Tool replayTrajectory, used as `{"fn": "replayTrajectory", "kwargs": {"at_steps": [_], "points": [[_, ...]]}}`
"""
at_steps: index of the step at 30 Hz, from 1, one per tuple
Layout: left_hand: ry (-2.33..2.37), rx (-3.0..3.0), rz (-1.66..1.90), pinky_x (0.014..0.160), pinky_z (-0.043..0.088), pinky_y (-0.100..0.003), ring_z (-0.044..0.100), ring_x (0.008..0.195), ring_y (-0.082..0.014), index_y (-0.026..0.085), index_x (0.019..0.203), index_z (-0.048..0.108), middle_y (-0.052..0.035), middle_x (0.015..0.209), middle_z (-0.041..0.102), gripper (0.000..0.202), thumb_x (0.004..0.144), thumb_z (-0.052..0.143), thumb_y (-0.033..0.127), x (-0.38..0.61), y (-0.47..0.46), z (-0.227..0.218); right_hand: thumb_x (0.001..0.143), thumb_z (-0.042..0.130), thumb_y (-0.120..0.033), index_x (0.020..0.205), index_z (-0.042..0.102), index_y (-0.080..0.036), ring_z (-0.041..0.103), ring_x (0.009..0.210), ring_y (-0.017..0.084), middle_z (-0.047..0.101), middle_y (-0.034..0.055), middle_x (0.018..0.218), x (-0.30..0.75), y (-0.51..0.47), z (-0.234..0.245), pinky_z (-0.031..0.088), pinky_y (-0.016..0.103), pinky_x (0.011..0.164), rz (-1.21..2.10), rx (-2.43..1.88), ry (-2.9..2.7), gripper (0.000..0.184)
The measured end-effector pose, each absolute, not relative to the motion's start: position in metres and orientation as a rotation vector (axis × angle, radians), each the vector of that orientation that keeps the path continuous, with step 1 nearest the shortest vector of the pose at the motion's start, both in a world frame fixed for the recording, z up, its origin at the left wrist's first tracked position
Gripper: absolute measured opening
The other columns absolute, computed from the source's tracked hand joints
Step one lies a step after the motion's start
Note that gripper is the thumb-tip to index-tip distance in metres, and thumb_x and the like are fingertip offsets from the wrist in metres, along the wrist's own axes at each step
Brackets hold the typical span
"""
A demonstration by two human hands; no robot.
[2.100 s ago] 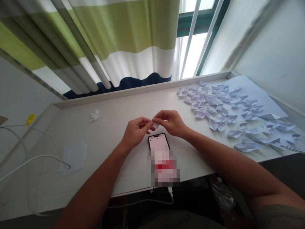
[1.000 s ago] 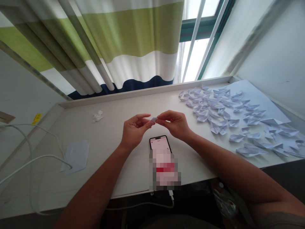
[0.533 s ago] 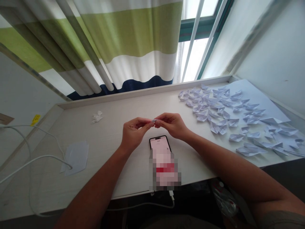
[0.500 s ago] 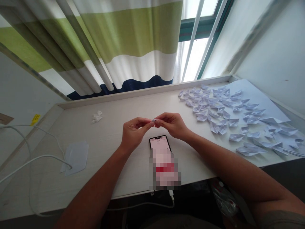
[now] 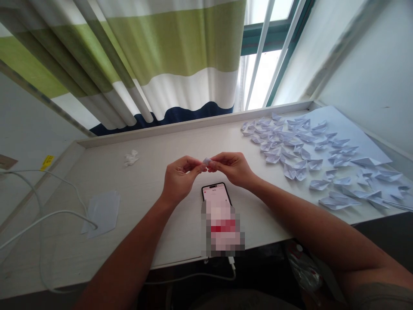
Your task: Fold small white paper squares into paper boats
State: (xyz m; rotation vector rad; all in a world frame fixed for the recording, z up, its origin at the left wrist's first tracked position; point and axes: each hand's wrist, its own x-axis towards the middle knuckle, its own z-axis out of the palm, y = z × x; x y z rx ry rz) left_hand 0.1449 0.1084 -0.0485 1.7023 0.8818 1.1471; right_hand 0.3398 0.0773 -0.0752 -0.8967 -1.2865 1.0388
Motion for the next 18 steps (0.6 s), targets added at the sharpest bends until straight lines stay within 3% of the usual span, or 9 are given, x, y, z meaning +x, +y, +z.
{"fn": "replayTrajectory", "kwargs": {"at_steps": [6, 9, 13, 18], "points": [[0.893, 1.778, 1.05, 0.078, 0.067, -0.036, 0.081, 0.079, -0.0235, 0.019, 0.097, 0.081, -0.0065, 0.085, 0.084, 0.028, 0.083, 0.089, 0.043, 0.143, 0.109, -0.045, 0.091, 0.081, -0.05, 0.097, 0.081, -0.017, 0.078, 0.08, 0.017, 0.083, 0.0059, 0.086, 0.343, 0.074, -0.07, 0.066, 0.033, 0.078, 1.047, -0.947, -1.415, 0.033], [0.865, 1.799, 0.971, 0.078, 0.067, -0.036, 0.081, 0.079, -0.0236, 0.019, 0.096, 0.083, -0.0073, 0.084, 0.084, 0.023, 0.086, 0.086, 0.04, 0.142, 0.11, -0.045, 0.093, 0.078, -0.051, 0.093, 0.078, -0.016, 0.076, 0.071, 0.015, 0.081, 0.006, 0.085, 0.343, 0.072, -0.067, 0.064, 0.029, 0.068, 1.052, -0.956, -1.439, 0.035], [0.82, 1.695, 0.888, 0.069, 0.066, -0.035, 0.079, 0.071, -0.0226, 0.018, 0.09, 0.082, -0.0069, 0.079, 0.082, 0.021, 0.086, 0.085, 0.038, 0.144, 0.11, -0.05, 0.095, 0.076, -0.051, 0.086, 0.073, -0.016, 0.067, 0.053, 0.011, 0.073, 0.0006, 0.068, 0.343, 0.071, -0.064, 0.054, 0.023, 0.05, 1.078, -0.983, -1.464, 0.037], [0.833, 1.774, 0.942, 0.071, 0.066, -0.035, 0.079, 0.074, -0.0224, 0.019, 0.097, 0.081, -0.007, 0.083, 0.082, 0.022, 0.088, 0.083, 0.039, 0.146, 0.109, -0.054, 0.09, 0.079, -0.056, 0.082, 0.07, -0.015, 0.066, 0.046, 0.012, 0.069, -0.0018, 0.06, 0.346, 0.074, -0.063, 0.052, 0.022, 0.045, 1.227, -0.954, -1.385, 0.043]]}}
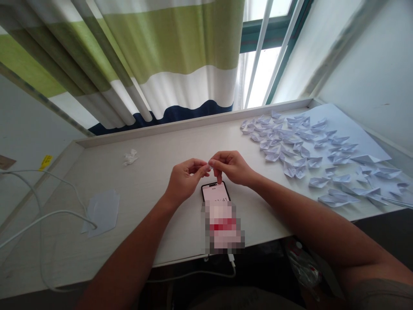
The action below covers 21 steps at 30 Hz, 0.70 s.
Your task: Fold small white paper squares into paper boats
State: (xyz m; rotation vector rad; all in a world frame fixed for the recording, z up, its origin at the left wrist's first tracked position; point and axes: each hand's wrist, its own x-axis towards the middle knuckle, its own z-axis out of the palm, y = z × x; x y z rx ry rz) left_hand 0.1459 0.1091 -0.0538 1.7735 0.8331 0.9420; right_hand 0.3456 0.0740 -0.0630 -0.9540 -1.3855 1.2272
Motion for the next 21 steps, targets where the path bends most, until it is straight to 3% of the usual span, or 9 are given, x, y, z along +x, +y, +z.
{"fn": "replayTrajectory", "kwargs": {"at_steps": [5, 9, 13, 21], "points": [[0.803, 2.118, 1.0, 0.08, 0.066, -0.035, 0.079, 0.088, -0.0225, 0.025, 0.11, 0.083, -0.0065, 0.105, 0.085, 0.025, 0.088, 0.083, 0.036, 0.143, 0.109, -0.052, 0.087, 0.082, -0.057, 0.079, 0.07, -0.014, 0.065, 0.045, 0.01, 0.07, -0.0008, 0.06, 0.346, 0.075, -0.064, 0.053, 0.021, 0.045, 1.299, -0.984, -1.314, 0.045], [0.883, 2.086, 0.973, 0.079, 0.066, -0.036, 0.08, 0.085, -0.0241, 0.023, 0.106, 0.082, -0.0075, 0.098, 0.086, 0.026, 0.091, 0.081, 0.043, 0.141, 0.111, -0.052, 0.086, 0.084, -0.056, 0.089, 0.074, -0.013, 0.071, 0.052, 0.012, 0.074, 0.0008, 0.069, 0.346, 0.074, -0.065, 0.057, 0.022, 0.051, 1.313, -0.956, -1.333, 0.043], [0.861, 2.025, 0.898, 0.079, 0.067, -0.038, 0.083, 0.086, -0.0265, 0.021, 0.123, 0.076, -0.0091, 0.095, 0.086, 0.041, 0.093, 0.078, 0.049, 0.139, 0.112, -0.052, 0.083, 0.088, -0.05, 0.097, 0.075, -0.015, 0.074, 0.06, 0.013, 0.077, 0.0022, 0.077, 0.346, 0.074, -0.069, 0.061, 0.024, 0.055, 1.256, -0.915, -1.388, 0.04], [0.744, 1.89, 0.79, 0.084, 0.067, -0.039, 0.083, 0.092, -0.0273, 0.021, 0.127, 0.073, -0.0095, 0.097, 0.086, 0.041, 0.095, 0.078, 0.046, 0.139, 0.112, -0.052, 0.088, 0.085, -0.049, 0.099, 0.073, -0.016, 0.074, 0.06, 0.015, 0.079, 0.0033, 0.075, 0.347, 0.077, -0.078, 0.061, 0.026, 0.053, 1.039, -0.985, -1.396, 0.036]]}}
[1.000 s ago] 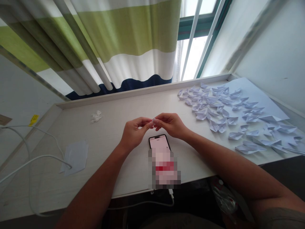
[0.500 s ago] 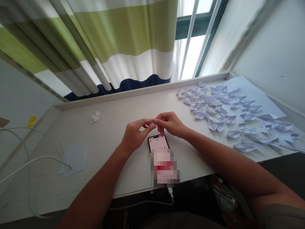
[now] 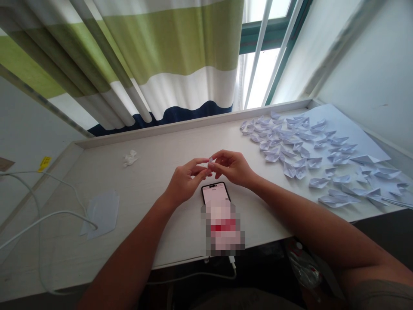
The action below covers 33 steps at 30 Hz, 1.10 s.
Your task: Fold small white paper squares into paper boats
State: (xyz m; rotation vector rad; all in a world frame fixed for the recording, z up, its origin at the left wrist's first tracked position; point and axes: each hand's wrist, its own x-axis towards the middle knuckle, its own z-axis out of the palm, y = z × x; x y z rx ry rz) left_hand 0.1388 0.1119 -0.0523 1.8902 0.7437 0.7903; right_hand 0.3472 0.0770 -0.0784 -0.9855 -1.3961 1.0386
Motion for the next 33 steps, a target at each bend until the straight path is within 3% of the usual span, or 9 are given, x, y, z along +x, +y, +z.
{"fn": "replayTrajectory", "kwargs": {"at_steps": [6, 13, 18, 23, 26, 28, 33], "points": [[0.721, 1.712, 0.792, 0.078, 0.068, -0.039, 0.084, 0.09, -0.028, 0.016, 0.123, 0.07, -0.0106, 0.093, 0.085, 0.041, 0.098, 0.073, 0.048, 0.143, 0.115, -0.057, 0.093, 0.078, -0.044, 0.099, 0.078, -0.016, 0.076, 0.064, 0.017, 0.08, 0.0053, 0.082, 0.348, 0.075, -0.074, 0.062, 0.029, 0.059, 0.897, -1.059, -1.519, 0.029], [0.832, 1.65, 0.916, 0.077, 0.069, -0.039, 0.082, 0.079, -0.0242, 0.017, 0.116, 0.066, -0.0078, 0.087, 0.084, 0.037, 0.096, 0.073, 0.046, 0.15, 0.111, -0.061, 0.099, 0.066, -0.024, 0.112, 0.079, -0.019, 0.071, 0.07, 0.014, 0.078, 0.0044, 0.088, 0.342, 0.074, -0.08, 0.061, 0.03, 0.069, 0.371, -1.101, -1.746, 0.019], [0.844, 1.461, 1.006, 0.075, 0.069, -0.038, 0.082, 0.075, -0.0236, 0.015, 0.1, 0.069, -0.0064, 0.081, 0.082, 0.029, 0.091, 0.077, 0.042, 0.154, 0.106, -0.054, 0.103, 0.063, -0.022, 0.109, 0.08, -0.021, 0.069, 0.08, 0.016, 0.074, 0.0061, 0.095, 0.343, 0.075, -0.08, 0.059, 0.031, 0.07, 0.214, -0.942, -1.844, 0.018], [0.827, 1.396, 0.995, 0.08, 0.069, -0.041, 0.082, 0.076, -0.024, 0.015, 0.099, 0.068, -0.0077, 0.083, 0.084, 0.039, 0.082, 0.089, 0.043, 0.151, 0.108, -0.048, 0.099, 0.063, -0.017, 0.104, 0.079, -0.023, 0.068, 0.088, 0.018, 0.069, 0.0059, 0.1, 0.344, 0.073, -0.074, 0.06, 0.035, 0.076, 0.292, -0.853, -1.81, 0.017], [0.815, 1.39, 0.989, 0.08, 0.069, -0.041, 0.083, 0.079, -0.0254, 0.016, 0.11, 0.067, -0.0081, 0.084, 0.085, 0.05, 0.078, 0.093, 0.045, 0.151, 0.11, -0.051, 0.098, 0.065, -0.019, 0.098, 0.075, -0.022, 0.07, 0.088, 0.017, 0.073, 0.0039, 0.095, 0.343, 0.071, -0.07, 0.061, 0.037, 0.082, 0.474, -0.899, -1.68, 0.01], [0.811, 1.406, 1.007, 0.08, 0.068, -0.041, 0.083, 0.081, -0.0257, 0.015, 0.115, 0.07, -0.0086, 0.086, 0.085, 0.052, 0.079, 0.092, 0.045, 0.151, 0.111, -0.054, 0.097, 0.07, -0.024, 0.096, 0.072, -0.021, 0.071, 0.087, 0.018, 0.075, 0.0027, 0.092, 0.341, 0.07, -0.068, 0.062, 0.039, 0.085, 0.598, -0.97, -1.56, 0.004], [0.826, 1.45, 1.058, 0.077, 0.068, -0.039, 0.082, 0.08, -0.0253, 0.013, 0.103, 0.074, -0.0105, 0.09, 0.085, 0.043, 0.082, 0.089, 0.048, 0.155, 0.11, -0.059, 0.094, 0.077, -0.041, 0.098, 0.077, -0.021, 0.072, 0.087, 0.018, 0.074, 0.004, 0.094, 0.337, 0.072, -0.07, 0.063, 0.035, 0.077, 0.739, -1.045, -1.474, 0.02]]}}
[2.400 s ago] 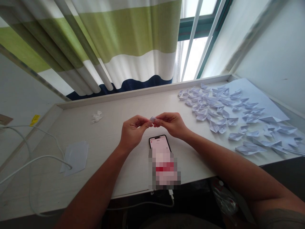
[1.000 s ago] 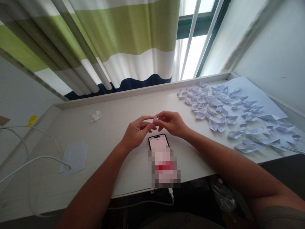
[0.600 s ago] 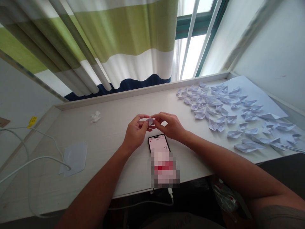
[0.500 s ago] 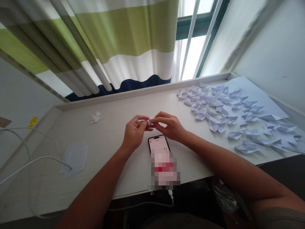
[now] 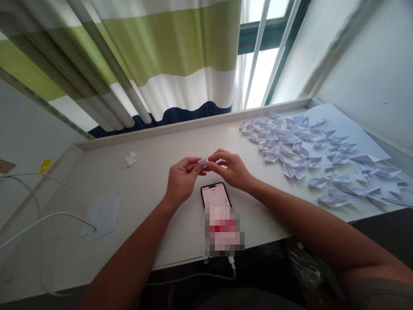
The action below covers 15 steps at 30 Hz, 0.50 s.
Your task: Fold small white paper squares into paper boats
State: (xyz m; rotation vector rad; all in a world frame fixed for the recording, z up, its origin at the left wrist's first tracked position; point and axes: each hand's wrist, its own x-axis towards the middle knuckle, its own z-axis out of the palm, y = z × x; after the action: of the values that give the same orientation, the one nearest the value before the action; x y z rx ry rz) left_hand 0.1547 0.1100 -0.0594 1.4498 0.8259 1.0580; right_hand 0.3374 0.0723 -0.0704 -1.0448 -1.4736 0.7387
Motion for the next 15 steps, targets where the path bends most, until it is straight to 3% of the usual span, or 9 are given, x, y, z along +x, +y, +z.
{"fn": "replayTrajectory", "kwargs": {"at_steps": [5, 9, 15], "points": [[0.862, 1.562, 0.923, 0.072, 0.066, -0.036, 0.082, 0.079, -0.0248, 0.016, 0.093, 0.071, -0.0081, 0.08, 0.082, 0.039, 0.088, 0.082, 0.053, 0.154, 0.108, -0.059, 0.098, 0.069, -0.027, 0.088, 0.075, -0.02, 0.068, 0.08, 0.015, 0.071, 0.0034, 0.089, 0.339, 0.072, -0.07, 0.059, 0.032, 0.072, 0.555, -1.007, -1.595, 0.013], [0.819, 1.788, 0.881, 0.062, 0.06, -0.029, 0.079, 0.076, -0.0207, 0.017, 0.093, 0.075, -0.0074, 0.082, 0.081, 0.031, 0.097, 0.071, 0.047, 0.149, 0.108, -0.059, 0.097, 0.064, -0.02, 0.081, 0.068, -0.019, 0.062, 0.073, 0.014, 0.066, 0.0015, 0.083, 0.342, 0.071, -0.068, 0.053, 0.029, 0.067, 0.473, -1.009, -1.684, 0.017], [0.765, 1.967, 0.928, 0.062, 0.057, -0.028, 0.076, 0.073, -0.0189, 0.019, 0.093, 0.075, -0.0055, 0.078, 0.08, 0.024, 0.101, 0.067, 0.041, 0.143, 0.11, -0.057, 0.102, 0.065, -0.034, 0.088, 0.067, -0.019, 0.066, 0.071, 0.014, 0.072, 0.0019, 0.08, 0.343, 0.07, -0.069, 0.058, 0.031, 0.069, 0.683, -0.984, -1.679, 0.02]]}}
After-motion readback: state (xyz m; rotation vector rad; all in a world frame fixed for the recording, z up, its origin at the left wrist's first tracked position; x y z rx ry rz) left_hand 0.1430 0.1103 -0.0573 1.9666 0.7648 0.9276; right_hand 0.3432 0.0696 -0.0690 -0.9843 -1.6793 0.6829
